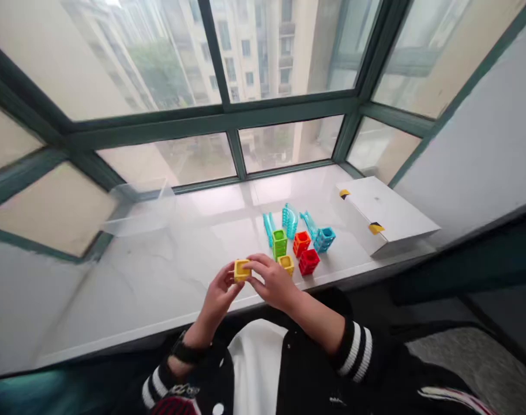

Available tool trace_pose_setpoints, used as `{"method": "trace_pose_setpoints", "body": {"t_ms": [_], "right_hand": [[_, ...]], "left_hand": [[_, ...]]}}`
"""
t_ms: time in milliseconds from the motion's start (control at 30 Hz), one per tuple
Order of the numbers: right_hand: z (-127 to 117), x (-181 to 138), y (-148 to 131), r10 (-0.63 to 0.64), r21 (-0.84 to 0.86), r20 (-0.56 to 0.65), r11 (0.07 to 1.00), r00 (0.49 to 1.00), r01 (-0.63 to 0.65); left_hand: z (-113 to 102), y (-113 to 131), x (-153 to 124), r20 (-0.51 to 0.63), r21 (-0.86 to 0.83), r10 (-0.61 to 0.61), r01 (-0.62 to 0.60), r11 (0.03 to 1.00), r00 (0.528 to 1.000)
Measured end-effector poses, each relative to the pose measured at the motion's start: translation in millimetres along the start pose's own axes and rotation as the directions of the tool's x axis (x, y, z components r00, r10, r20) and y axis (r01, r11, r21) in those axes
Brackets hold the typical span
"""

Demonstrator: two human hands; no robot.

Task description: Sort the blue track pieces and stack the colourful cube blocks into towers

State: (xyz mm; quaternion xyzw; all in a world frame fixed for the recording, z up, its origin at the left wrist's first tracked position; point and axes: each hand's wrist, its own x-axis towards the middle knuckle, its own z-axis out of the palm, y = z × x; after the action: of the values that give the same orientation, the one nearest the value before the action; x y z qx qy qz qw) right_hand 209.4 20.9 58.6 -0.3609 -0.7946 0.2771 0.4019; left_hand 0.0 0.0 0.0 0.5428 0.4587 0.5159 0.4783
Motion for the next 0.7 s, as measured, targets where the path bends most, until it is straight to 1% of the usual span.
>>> {"method": "trace_pose_setpoints", "body": {"t_ms": [133,233,333,400,467,600,700], "right_hand": [[-8.4,-3.6,5.8,-0.003,0.038,-0.014,0.999,1.0,0.003],[-9.6,-8.4,9.3,0.063,0.072,-0.014,0.996,0.998,-0.061],[-8.8,-10.9,9.1,0.134,0.054,-0.014,0.99,0.991,-0.133],[-9.1,-10.2,6.9,0.158,0.039,-0.017,0.987,0.987,-0.157],[-10.6,-8.5,4.4,0.184,0.067,-0.018,0.981,0.983,-0.182],[-20.4,-7.9,4.4,0.248,0.153,-0.041,0.959,0.968,-0.239],[-35.8,-12.0,11.5,0.274,0.145,-0.122,0.956,0.954,-0.256]], "left_hand": [[3.5,3.6,-2.6,0.019,0.03,0.017,-0.017,0.999,1.0],[8.0,8.1,-2.0,0.025,0.088,0.055,-0.057,0.994,0.998],[14.9,16.1,-1.1,0.012,0.219,0.158,-0.157,0.963,0.987],[20.1,22.3,-0.5,0.011,0.316,0.254,-0.245,0.917,0.967],[25.0,27.6,0.8,0.024,0.37,0.32,-0.306,0.877,0.947],[33.2,30.3,5.8,0.04,0.353,0.337,-0.329,0.876,0.94],[39.5,25.1,10.9,0.085,0.307,0.308,-0.319,0.897,0.947]]}}
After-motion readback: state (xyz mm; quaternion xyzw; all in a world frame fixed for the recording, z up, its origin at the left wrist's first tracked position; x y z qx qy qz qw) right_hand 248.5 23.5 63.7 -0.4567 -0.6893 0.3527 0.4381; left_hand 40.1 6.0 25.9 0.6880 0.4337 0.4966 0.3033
